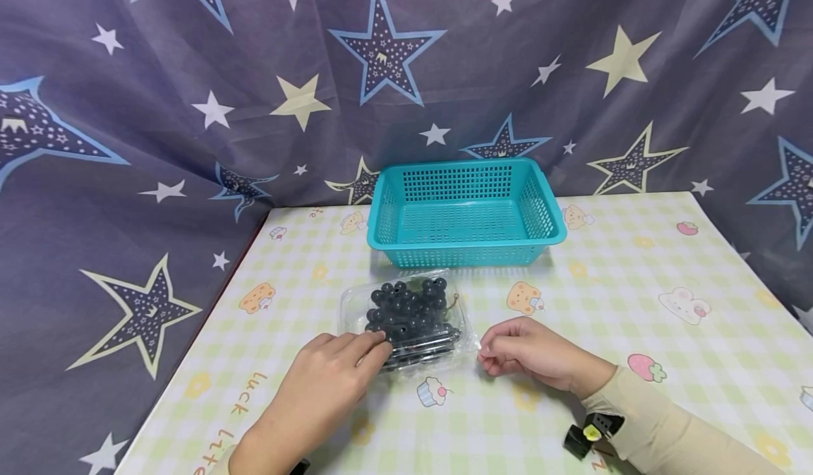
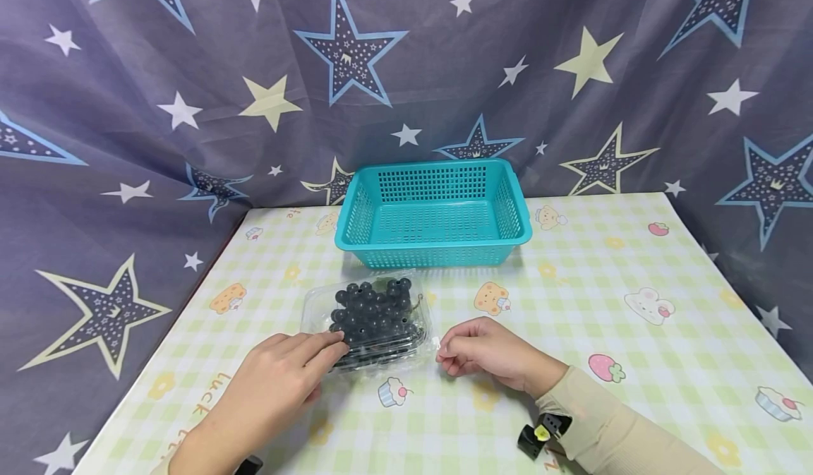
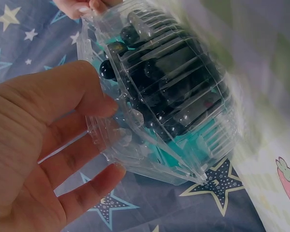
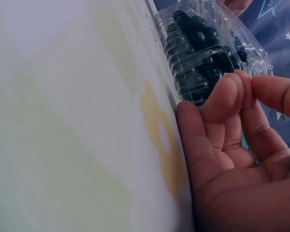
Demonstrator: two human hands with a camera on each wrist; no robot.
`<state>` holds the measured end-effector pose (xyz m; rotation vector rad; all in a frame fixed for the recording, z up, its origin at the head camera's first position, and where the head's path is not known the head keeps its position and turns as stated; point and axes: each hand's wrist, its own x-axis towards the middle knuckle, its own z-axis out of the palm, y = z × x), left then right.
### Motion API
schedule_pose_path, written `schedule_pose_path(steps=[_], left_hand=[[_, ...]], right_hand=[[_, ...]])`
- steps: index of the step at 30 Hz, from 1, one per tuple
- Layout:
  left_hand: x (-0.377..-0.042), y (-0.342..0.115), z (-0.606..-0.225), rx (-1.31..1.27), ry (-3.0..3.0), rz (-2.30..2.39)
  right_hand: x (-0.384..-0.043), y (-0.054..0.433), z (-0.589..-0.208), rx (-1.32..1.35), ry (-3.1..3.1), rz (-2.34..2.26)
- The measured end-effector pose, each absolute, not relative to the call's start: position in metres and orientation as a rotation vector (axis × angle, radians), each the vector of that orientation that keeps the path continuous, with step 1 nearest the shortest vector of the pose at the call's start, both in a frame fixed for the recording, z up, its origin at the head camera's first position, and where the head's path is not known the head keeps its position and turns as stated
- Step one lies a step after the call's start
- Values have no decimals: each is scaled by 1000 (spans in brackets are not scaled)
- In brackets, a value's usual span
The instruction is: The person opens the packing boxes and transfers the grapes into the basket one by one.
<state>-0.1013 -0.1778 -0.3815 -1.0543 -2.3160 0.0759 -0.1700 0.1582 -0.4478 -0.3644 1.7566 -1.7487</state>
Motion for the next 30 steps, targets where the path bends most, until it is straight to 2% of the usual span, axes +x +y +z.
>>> schedule_pose_path(steps=[30], left_hand=[[-107, -184, -367, -1078, -2428, 44]], right_hand=[[-171, 159, -448, -367, 1726, -1760]])
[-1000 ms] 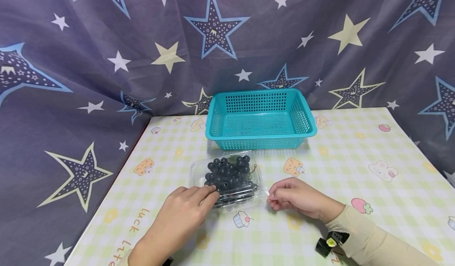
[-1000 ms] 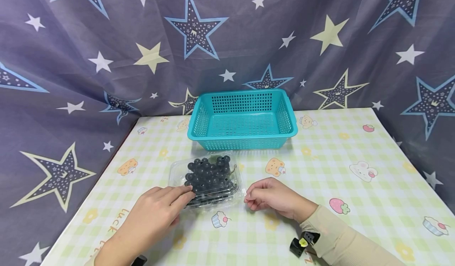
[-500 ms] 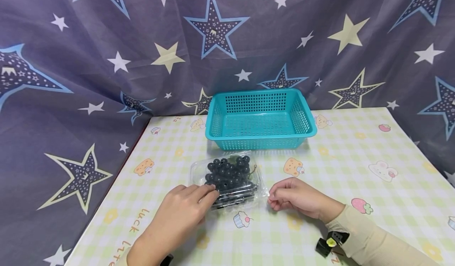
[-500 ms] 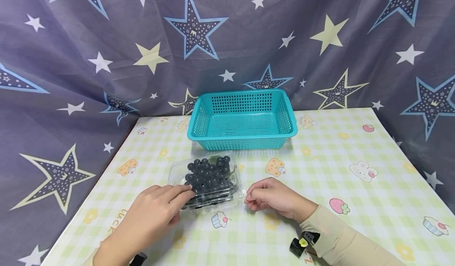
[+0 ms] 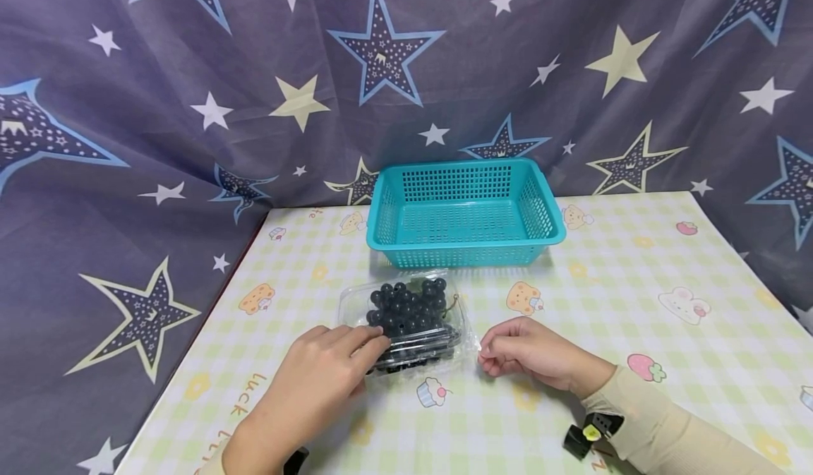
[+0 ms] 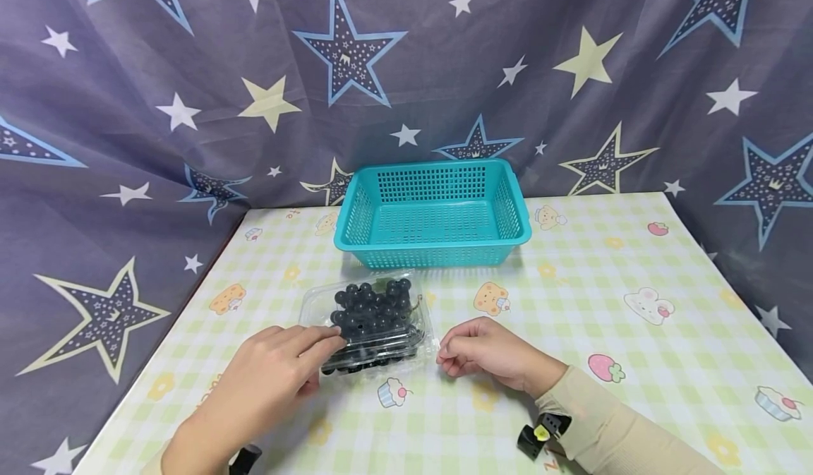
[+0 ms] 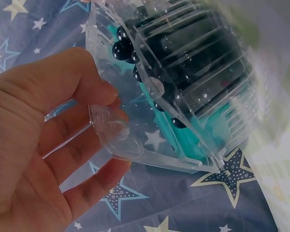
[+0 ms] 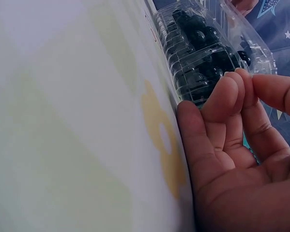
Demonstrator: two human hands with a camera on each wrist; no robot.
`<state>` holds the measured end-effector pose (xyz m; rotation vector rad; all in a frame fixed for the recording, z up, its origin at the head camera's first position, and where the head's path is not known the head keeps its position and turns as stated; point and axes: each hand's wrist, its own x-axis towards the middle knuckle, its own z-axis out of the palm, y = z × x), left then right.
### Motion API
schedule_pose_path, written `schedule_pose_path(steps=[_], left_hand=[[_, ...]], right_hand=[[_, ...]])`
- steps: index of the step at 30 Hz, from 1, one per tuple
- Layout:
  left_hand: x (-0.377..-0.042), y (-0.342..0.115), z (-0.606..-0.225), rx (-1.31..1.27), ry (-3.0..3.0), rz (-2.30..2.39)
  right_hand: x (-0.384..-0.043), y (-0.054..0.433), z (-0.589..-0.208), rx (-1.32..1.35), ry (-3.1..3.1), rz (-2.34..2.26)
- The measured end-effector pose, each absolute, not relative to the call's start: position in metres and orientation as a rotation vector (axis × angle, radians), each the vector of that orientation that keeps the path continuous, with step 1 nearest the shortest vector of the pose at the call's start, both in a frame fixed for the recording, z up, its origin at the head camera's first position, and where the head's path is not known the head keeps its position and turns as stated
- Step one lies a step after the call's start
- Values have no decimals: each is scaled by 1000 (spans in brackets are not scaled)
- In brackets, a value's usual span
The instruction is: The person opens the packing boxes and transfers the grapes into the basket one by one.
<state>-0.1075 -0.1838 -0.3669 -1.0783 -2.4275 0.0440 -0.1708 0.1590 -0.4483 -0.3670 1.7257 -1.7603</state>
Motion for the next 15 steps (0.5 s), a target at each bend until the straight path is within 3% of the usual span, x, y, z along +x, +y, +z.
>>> schedule_pose_path(steps=[15], left_hand=[[-111, -184, -357, -1044, -2467, 31]], right_hand=[[-170, 158, -448, -368, 1738, -1761]])
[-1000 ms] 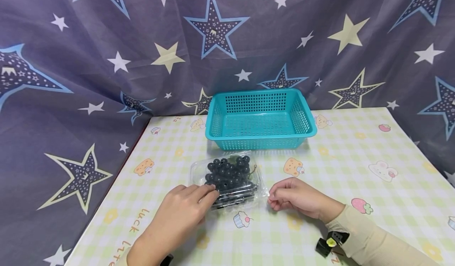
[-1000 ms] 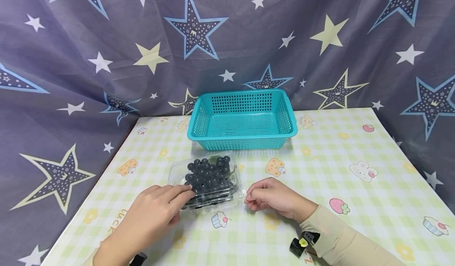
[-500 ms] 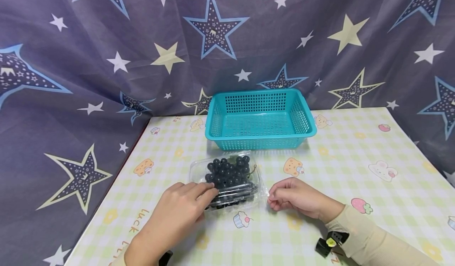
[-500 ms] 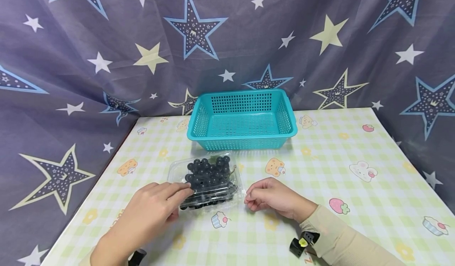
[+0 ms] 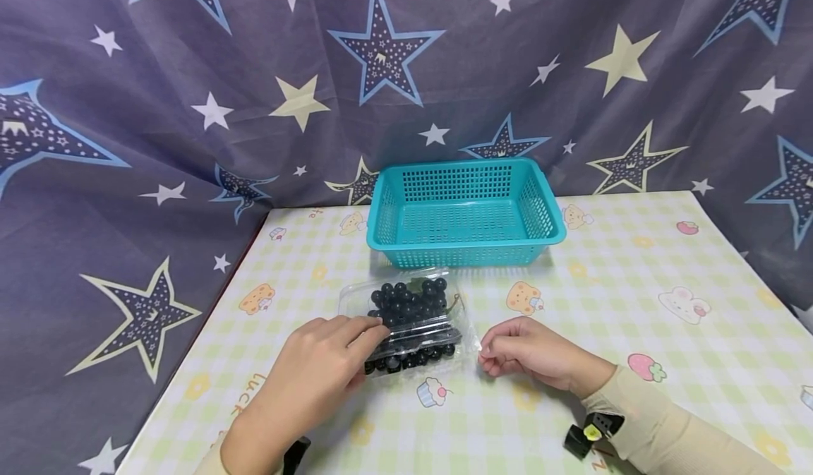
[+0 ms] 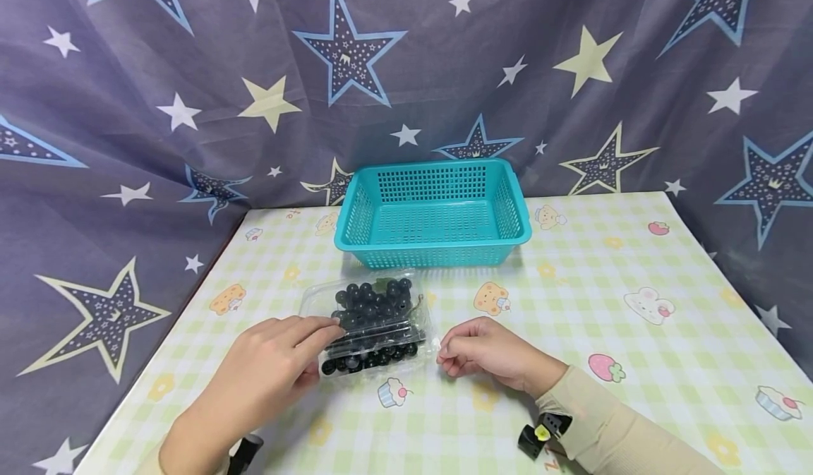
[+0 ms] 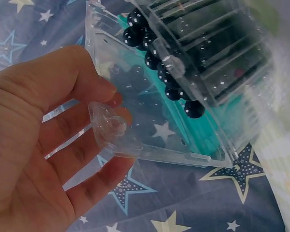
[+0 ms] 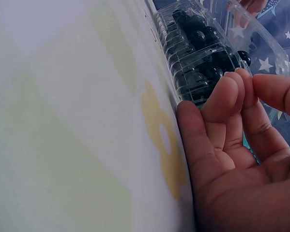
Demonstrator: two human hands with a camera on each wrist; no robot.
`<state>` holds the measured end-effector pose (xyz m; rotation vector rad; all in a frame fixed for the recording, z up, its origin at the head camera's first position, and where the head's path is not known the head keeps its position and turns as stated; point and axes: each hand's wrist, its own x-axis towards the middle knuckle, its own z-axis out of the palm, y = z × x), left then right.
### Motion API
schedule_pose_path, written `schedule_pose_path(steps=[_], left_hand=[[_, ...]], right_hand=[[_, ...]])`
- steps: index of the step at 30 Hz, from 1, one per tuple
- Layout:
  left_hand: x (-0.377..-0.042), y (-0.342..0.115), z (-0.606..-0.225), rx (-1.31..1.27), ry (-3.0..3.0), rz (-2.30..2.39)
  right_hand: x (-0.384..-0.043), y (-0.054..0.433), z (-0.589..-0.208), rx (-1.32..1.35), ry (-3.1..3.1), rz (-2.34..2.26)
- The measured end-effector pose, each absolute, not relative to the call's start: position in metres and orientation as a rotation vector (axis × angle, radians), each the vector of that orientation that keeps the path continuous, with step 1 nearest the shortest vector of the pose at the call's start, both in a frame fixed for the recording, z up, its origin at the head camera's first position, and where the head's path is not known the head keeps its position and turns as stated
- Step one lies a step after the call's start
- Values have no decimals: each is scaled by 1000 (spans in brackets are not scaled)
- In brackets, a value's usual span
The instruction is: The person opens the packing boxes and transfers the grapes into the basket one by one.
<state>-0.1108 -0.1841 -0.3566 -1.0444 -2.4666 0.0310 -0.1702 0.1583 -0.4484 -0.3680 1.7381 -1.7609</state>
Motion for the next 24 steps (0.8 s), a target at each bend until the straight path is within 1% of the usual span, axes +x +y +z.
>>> schedule_pose_path(steps=[24], left_hand=[[-121, -183, -336, -995, -2465, -15]], right_hand=[[-169, 158, -447, -354, 1733, -1765]])
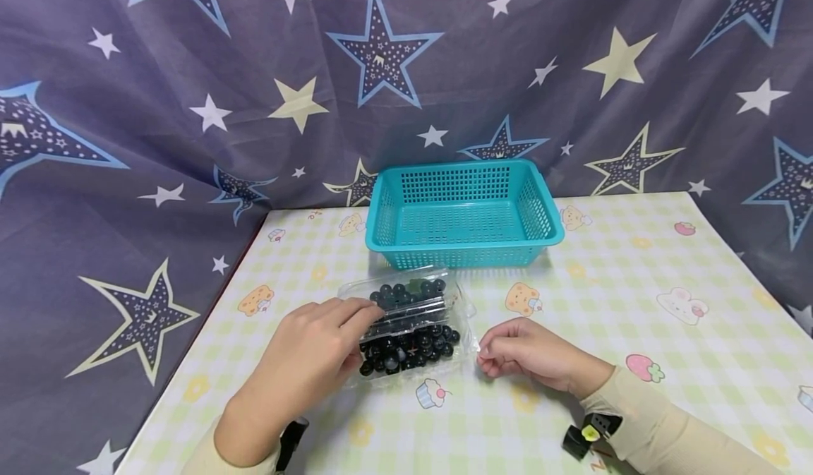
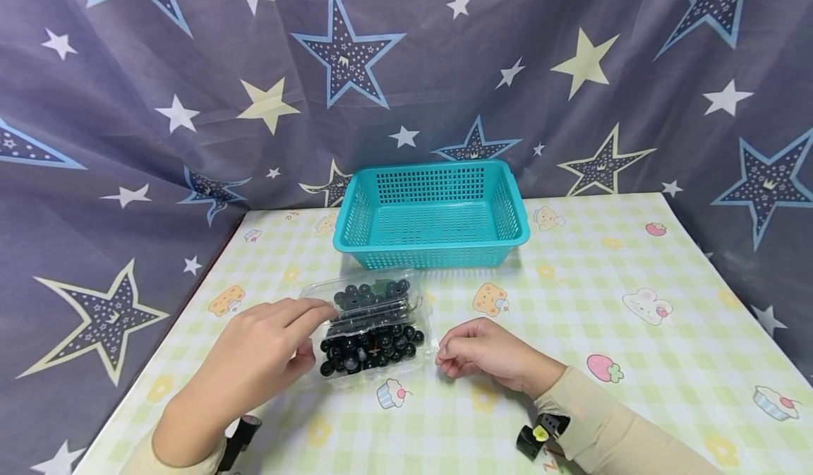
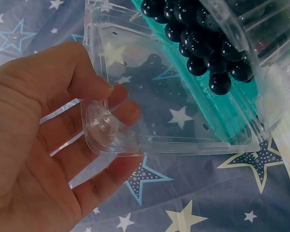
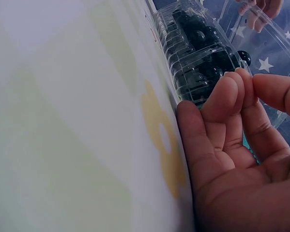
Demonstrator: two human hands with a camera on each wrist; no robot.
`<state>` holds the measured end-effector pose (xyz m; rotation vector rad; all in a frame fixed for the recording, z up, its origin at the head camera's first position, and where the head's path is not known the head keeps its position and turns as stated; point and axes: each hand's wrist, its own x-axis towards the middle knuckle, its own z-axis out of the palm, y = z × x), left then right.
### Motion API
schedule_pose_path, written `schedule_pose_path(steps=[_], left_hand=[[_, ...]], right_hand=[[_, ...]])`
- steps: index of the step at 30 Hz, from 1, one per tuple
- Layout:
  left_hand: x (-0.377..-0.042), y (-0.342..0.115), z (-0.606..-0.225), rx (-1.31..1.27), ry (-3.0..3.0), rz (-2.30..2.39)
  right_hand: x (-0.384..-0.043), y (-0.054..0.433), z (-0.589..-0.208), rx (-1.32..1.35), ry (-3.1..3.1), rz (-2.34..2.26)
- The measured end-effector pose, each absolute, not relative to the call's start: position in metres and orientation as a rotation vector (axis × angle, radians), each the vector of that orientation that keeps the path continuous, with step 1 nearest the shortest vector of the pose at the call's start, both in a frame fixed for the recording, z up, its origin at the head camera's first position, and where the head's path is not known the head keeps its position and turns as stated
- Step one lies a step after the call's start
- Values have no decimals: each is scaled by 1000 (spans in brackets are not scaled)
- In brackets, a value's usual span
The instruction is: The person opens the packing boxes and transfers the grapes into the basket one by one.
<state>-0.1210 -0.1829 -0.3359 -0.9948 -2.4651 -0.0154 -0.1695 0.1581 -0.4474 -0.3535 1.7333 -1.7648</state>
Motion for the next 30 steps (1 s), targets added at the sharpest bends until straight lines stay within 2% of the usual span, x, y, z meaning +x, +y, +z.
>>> schedule_pose_path(steps=[30], left_hand=[[-135, -184, -322, -1000, -2394, -93]], right_hand=[[-170, 158, -448, -356, 1736, -1763]])
